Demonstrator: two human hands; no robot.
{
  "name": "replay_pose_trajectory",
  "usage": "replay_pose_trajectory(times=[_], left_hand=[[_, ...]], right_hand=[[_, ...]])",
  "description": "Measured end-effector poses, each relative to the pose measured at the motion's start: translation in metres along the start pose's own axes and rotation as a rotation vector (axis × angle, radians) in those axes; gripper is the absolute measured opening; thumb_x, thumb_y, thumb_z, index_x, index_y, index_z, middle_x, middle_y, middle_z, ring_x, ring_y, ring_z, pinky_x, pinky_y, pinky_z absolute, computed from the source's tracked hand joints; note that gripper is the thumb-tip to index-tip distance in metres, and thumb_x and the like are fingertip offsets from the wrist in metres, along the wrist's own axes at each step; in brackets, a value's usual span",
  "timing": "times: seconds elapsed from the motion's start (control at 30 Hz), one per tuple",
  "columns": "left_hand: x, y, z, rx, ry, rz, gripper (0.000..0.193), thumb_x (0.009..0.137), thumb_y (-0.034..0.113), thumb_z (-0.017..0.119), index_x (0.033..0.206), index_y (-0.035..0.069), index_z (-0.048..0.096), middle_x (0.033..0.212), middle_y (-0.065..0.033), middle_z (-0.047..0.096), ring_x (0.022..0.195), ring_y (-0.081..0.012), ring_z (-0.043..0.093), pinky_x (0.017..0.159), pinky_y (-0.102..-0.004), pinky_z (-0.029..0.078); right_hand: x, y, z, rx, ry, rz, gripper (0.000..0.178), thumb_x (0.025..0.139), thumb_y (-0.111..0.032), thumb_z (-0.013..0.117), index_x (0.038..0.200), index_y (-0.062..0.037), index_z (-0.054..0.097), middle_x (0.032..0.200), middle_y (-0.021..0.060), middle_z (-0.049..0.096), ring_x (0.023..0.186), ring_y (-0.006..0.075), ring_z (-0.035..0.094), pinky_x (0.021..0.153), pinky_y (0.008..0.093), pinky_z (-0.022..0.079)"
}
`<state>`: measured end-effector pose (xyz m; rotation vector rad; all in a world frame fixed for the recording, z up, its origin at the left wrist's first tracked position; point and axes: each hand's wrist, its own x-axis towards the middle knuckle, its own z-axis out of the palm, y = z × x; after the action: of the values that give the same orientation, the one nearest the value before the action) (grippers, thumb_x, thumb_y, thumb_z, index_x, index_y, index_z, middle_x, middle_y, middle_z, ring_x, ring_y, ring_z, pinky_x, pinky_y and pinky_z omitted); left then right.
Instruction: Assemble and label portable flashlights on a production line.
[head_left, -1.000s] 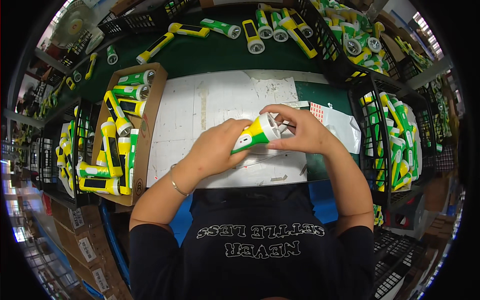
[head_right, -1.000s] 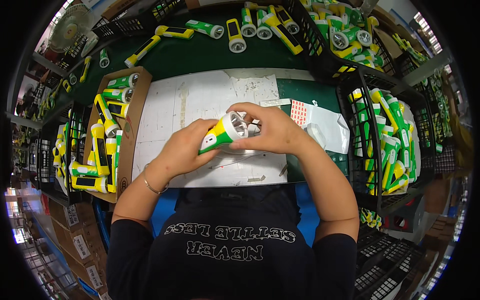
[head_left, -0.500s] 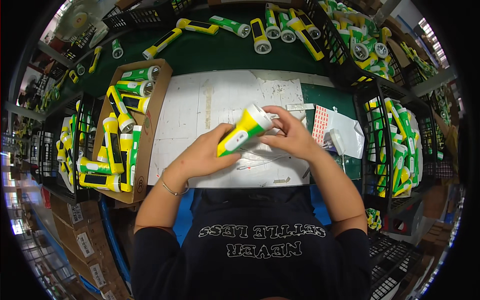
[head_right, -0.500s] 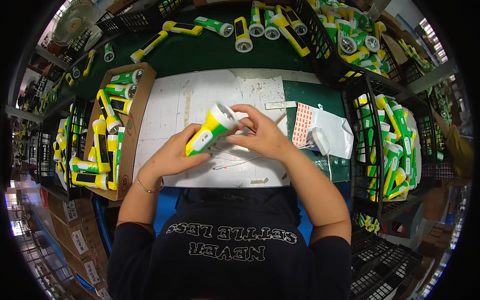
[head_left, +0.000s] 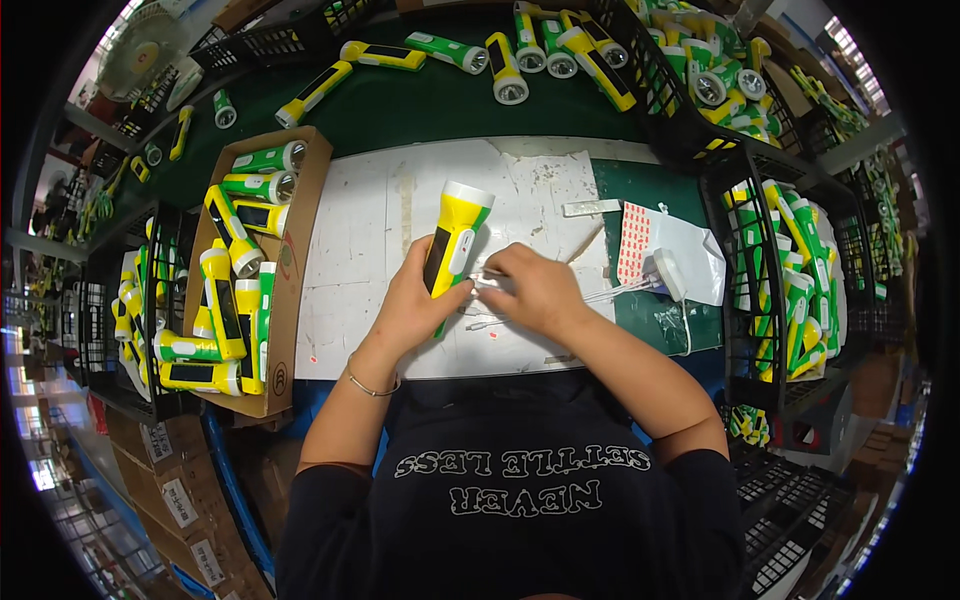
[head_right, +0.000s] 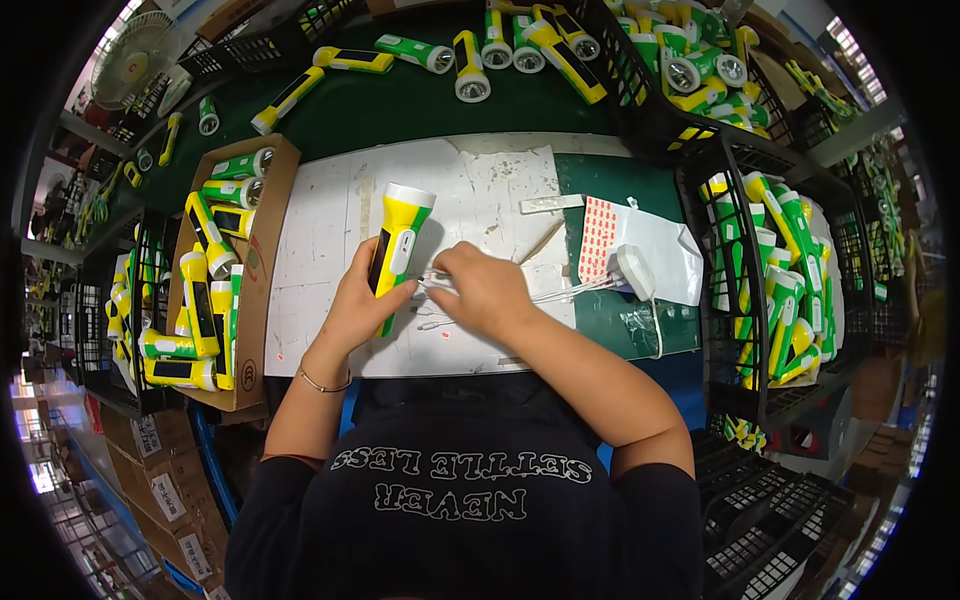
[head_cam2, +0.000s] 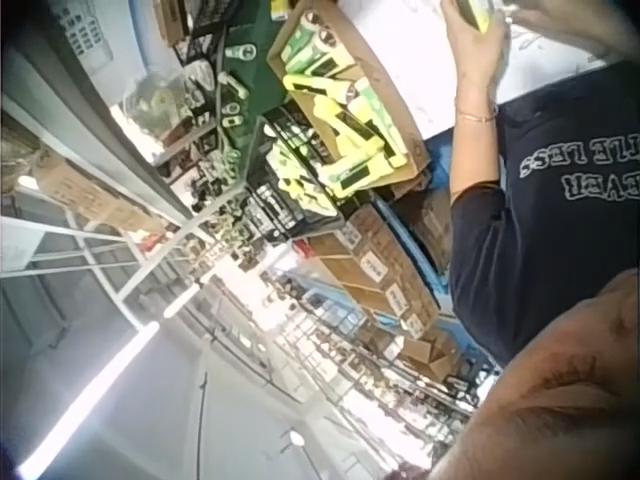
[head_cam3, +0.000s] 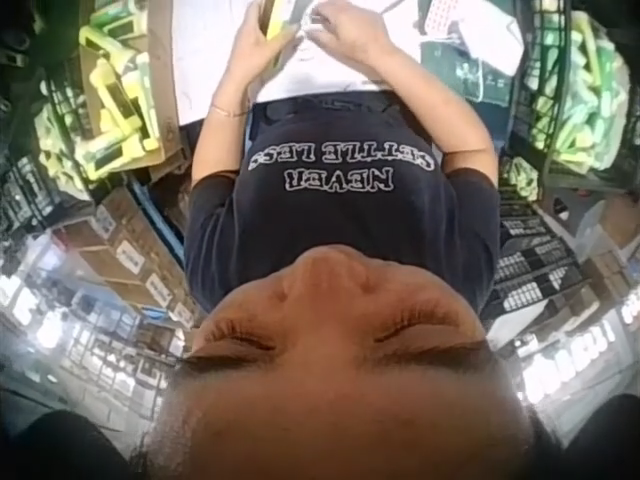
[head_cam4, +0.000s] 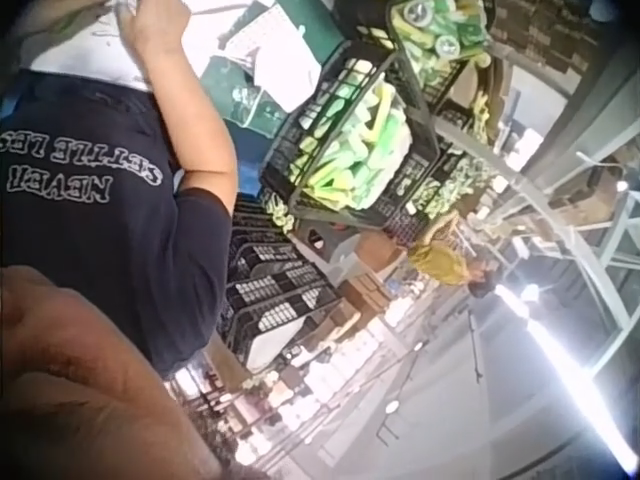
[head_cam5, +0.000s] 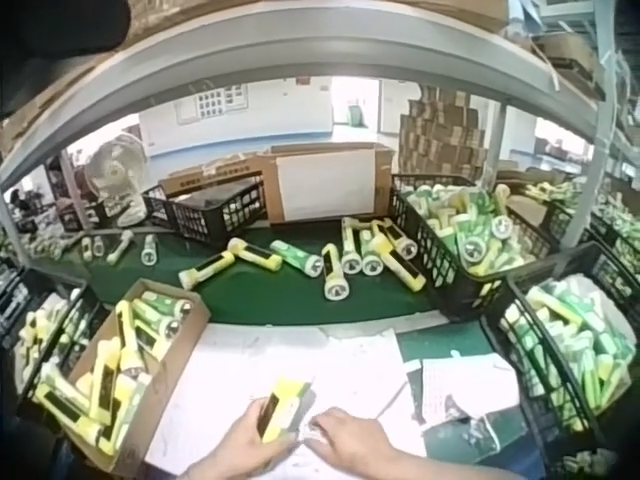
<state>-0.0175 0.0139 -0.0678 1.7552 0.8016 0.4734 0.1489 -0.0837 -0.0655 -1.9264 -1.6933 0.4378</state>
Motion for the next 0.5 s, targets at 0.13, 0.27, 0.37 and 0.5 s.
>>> replay_pose_trajectory(times=[0.13, 0.27, 0.37, 0.5], left_hand=[[0.002, 0.003, 0.003, -0.045, 0.037, -0.02, 0.06, 0.074, 0.019, 0.071, 0.122, 0.001, 0.039, 0.106, -0.016, 0.057, 0.097, -0.0233, 0.056, 0.084, -0.0322, 0.045], [-0.001, -0.005, 0.001, -0.018, 0.06, -0.014, 0.061, 0.073, 0.019, 0.071, 0.122, 0.001, 0.04, 0.104, -0.0158, 0.057, 0.097, -0.0238, 0.056, 0.084, -0.0326, 0.045], [-0.001, -0.001, 0.006, 0.003, 0.052, 0.02, 0.06, 0.073, 0.02, 0.071, 0.121, 0.001, 0.04, 0.103, -0.0158, 0.058, 0.096, -0.0248, 0.057, 0.083, -0.0332, 0.045], [0.0, 0.009, 0.016, -0.004, -0.034, -0.006, 0.058, 0.072, 0.019, 0.07, 0.12, 0.002, 0.042, 0.103, -0.0165, 0.057, 0.096, -0.0261, 0.057, 0.083, -0.0339, 0.045]], right_hand=[[-0.007, 0.002, 0.02, -0.079, -0.098, -0.004, 0.025, 0.077, -0.027, 0.065, 0.096, -0.0126, 0.06, 0.095, 0.0048, 0.056, 0.076, 0.0267, 0.061, 0.063, 0.0369, 0.05], [-0.007, 0.006, 0.007, 0.23, -0.025, 0.094, 0.019, 0.08, -0.022, 0.061, 0.093, -0.0081, 0.06, 0.087, 0.0076, 0.062, 0.071, 0.024, 0.062, 0.063, 0.0328, 0.049], [0.0, 0.011, -0.013, 0.633, 0.008, 0.208, 0.017, 0.086, -0.015, 0.059, 0.094, -0.0006, 0.059, 0.079, 0.0013, 0.061, 0.068, 0.0061, 0.055, 0.062, 0.0213, 0.044], [0.0, 0.014, -0.024, 0.775, 0.008, 0.209, 0.017, 0.087, -0.015, 0.06, 0.091, 0.0007, 0.06, 0.076, -0.001, 0.058, 0.069, 0.0029, 0.051, 0.062, 0.0182, 0.041]])
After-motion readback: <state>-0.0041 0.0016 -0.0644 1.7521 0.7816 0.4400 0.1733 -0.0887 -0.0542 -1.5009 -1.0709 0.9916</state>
